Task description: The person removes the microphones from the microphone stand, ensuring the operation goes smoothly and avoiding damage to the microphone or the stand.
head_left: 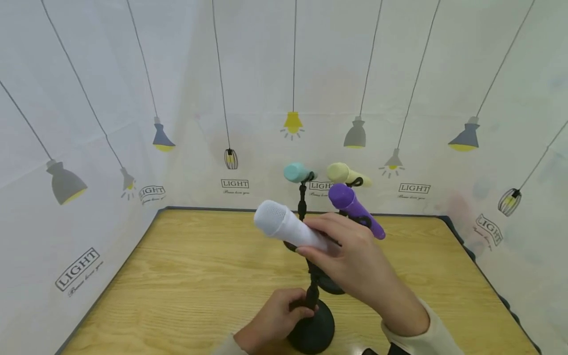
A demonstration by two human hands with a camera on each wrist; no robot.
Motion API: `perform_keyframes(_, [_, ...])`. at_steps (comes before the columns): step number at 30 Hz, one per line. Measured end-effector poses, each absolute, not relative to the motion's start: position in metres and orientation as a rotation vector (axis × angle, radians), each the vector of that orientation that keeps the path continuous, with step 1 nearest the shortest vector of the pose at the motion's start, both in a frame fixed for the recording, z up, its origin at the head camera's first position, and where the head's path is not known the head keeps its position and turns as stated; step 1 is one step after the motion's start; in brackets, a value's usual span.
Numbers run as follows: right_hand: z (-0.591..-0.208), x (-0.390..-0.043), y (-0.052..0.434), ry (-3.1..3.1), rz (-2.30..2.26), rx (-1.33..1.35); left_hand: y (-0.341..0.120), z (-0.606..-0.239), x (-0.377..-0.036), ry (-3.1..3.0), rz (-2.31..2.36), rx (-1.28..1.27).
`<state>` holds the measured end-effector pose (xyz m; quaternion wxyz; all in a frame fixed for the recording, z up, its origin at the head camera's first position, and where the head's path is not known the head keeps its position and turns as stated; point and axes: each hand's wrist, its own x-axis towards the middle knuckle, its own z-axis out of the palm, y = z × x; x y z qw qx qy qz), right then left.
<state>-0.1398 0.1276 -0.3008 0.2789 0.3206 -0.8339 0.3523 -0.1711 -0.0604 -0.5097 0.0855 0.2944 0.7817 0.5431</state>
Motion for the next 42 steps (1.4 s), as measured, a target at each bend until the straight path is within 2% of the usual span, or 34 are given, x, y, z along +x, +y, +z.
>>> perform_keyframes(22, [-0.348,-0.136,0.169,-2.464,1.127,0.470,-0.082,-0.506,-0.176,2.348,1.589,0.701])
perform_keyframes(42, [-0.410,-0.137,0.192,-2.789,1.243,-0.067,-0.087,-0.504,-0.187,2.370,1.621,0.653])
